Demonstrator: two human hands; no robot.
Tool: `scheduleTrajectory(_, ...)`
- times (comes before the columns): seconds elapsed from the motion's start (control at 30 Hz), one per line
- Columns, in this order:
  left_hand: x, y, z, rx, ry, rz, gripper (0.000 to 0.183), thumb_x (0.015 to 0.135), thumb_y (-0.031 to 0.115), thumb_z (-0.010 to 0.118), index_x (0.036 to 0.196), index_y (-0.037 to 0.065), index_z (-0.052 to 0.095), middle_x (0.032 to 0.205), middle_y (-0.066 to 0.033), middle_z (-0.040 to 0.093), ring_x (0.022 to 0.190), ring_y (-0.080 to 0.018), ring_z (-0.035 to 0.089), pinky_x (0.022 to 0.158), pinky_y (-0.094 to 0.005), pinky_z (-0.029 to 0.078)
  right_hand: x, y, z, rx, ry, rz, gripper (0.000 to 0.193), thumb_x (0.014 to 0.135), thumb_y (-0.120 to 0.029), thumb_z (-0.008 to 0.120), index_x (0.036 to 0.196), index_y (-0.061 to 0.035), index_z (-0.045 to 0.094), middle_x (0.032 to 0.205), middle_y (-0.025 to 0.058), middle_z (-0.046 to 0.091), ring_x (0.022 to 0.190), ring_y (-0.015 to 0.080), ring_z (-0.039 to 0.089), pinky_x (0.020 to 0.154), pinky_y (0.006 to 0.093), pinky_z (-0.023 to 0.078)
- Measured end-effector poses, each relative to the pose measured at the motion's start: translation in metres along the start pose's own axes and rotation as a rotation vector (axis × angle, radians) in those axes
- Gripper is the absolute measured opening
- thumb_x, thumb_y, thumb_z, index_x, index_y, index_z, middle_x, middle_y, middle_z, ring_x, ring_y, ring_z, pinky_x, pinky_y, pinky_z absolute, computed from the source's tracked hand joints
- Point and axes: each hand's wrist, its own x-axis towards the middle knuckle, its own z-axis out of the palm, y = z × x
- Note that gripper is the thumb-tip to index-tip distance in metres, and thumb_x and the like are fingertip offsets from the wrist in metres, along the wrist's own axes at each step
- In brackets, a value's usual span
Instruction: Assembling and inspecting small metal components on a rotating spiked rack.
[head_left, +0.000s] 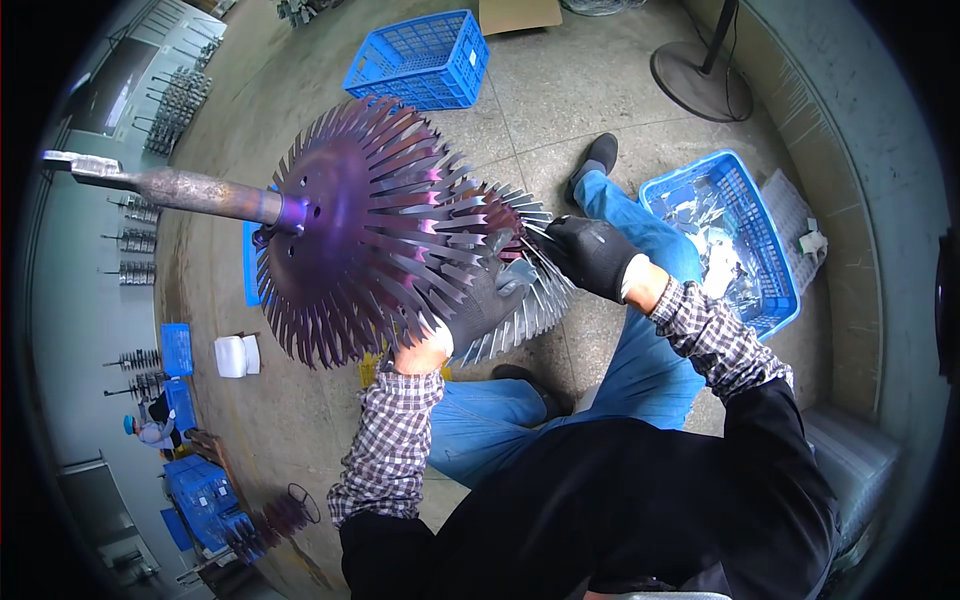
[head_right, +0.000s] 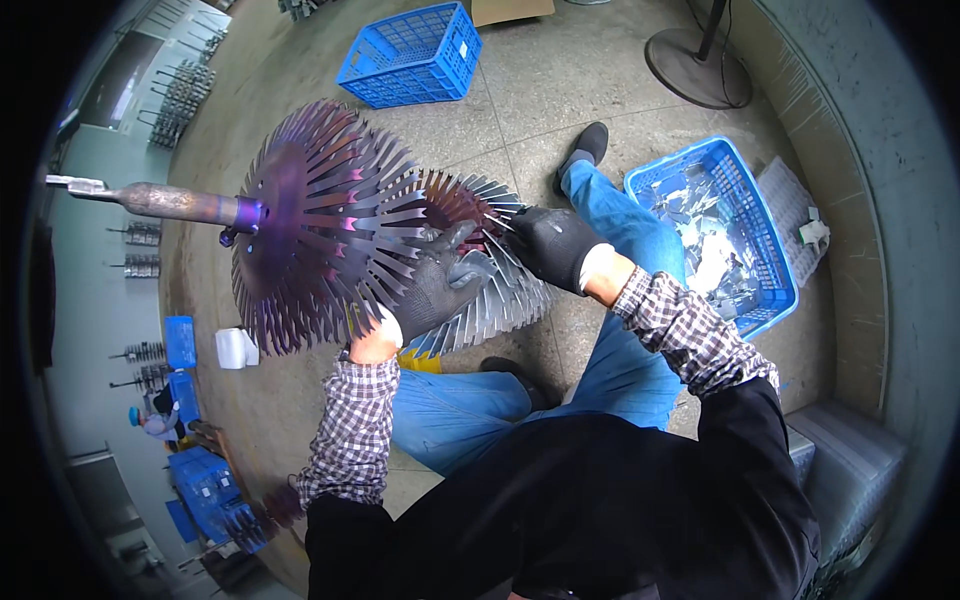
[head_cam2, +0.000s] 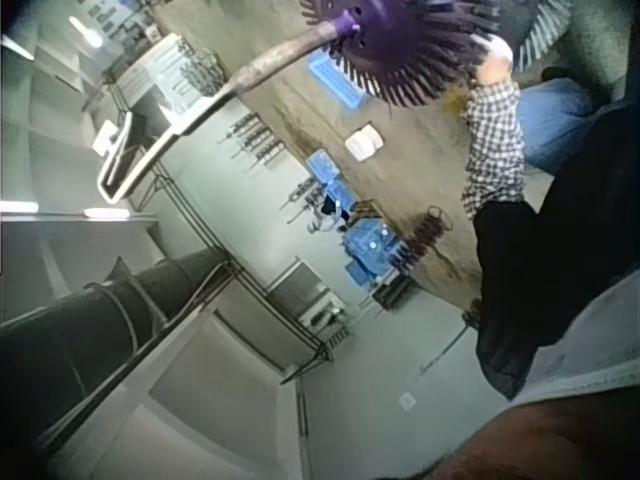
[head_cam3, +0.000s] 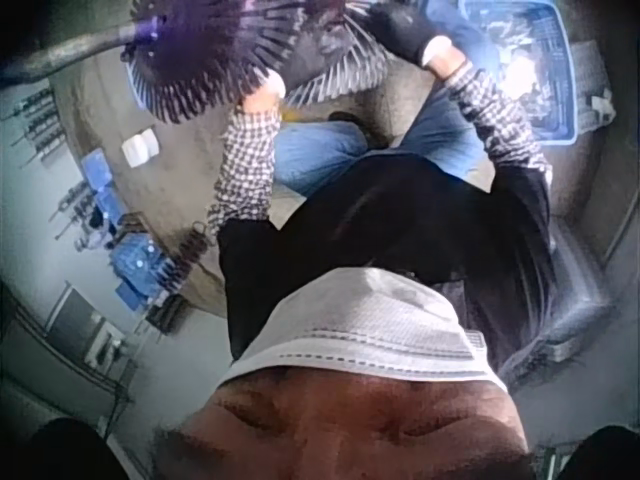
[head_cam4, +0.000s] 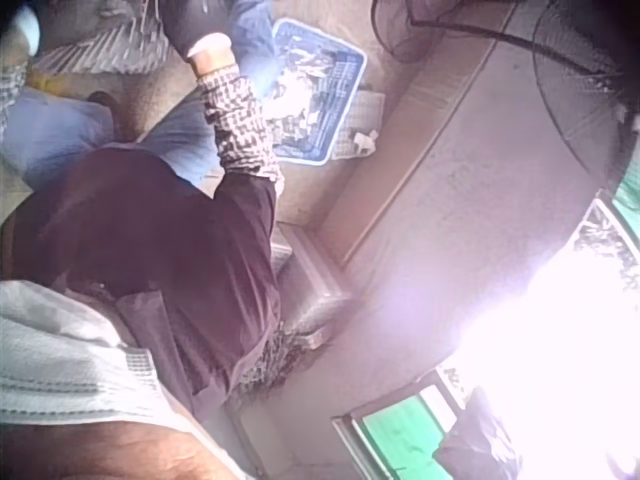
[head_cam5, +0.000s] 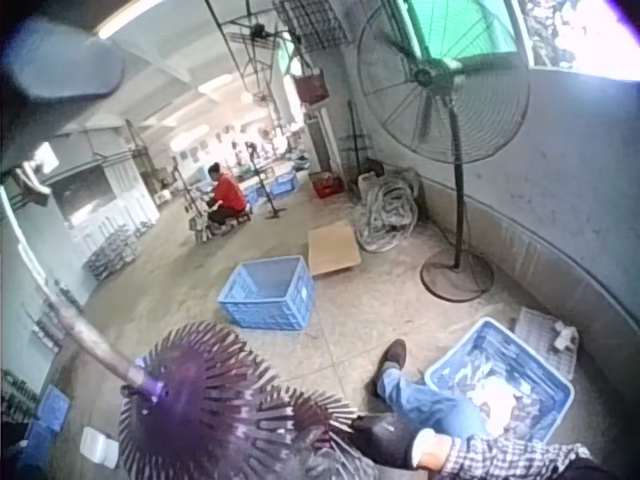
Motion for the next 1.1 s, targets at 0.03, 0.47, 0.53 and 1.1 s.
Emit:
scheduleTrajectory(0.03, 0.000, -0.004, 0.004, -0.028, 0.022, 0.009, 0.067, 0.093, 0.024, 0.074, 0.151, -0.003, 0.055, 0.158, -0.0221, 0.053, 0.142, -0.0357, 0.056, 0.119, -0.0403, 0.045, 0.001, -0.002, 0.000, -0.012, -0.012, -0.004, 0.016, 0.100, -0.016, 0.067, 0.098, -0.0002, 0.069, 0.089, 0.0189, 0.070, 0.074, 0.0377, 0.065, 0.070, 0.0441, 0.053)
scheduleTrajectory(0.47, 0.000, -0.026, 0.016, -0.193, 0.078, 0.125, 0.069, 0.093, 0.024, 0.075, 0.153, -0.003, 0.052, 0.153, -0.0227, 0.057, 0.139, -0.0322, 0.058, 0.118, -0.0404, 0.045, 0.020, 0.008, -0.010, 0.030, -0.241, -0.205, 0.028, 0.099, -0.018, 0.063, 0.120, -0.0001, 0.068, 0.105, 0.0248, 0.075, 0.086, 0.0455, 0.071, 0.076, 0.0483, 0.058)
scheduleTrajectory(0.53, -0.001, -0.026, 0.010, -0.218, 0.062, 0.110, 0.069, 0.093, 0.023, 0.075, 0.153, -0.003, 0.052, 0.153, -0.0223, 0.058, 0.139, -0.0319, 0.058, 0.118, -0.0406, 0.045, 0.024, 0.002, -0.013, 0.011, -0.275, -0.188, 0.029, 0.099, -0.017, 0.063, 0.121, -0.0001, 0.068, 0.105, 0.0247, 0.075, 0.087, 0.0455, 0.071, 0.077, 0.0480, 0.058)
scheduleTrajectory(1.1, -0.024, -0.046, 0.025, -1.019, 0.020, 0.009, 0.054, 0.110, 0.024, 0.051, 0.159, 0.002, 0.045, 0.157, -0.0157, 0.055, 0.140, -0.0271, 0.057, 0.122, -0.0396, 0.042, -0.027, -0.082, -0.095, -0.065, 0.078, -0.149, 0.052, 0.092, -0.015, 0.076, 0.142, -0.0069, 0.063, 0.135, 0.0154, 0.070, 0.112, 0.0324, 0.070, 0.098, 0.0437, 0.056)
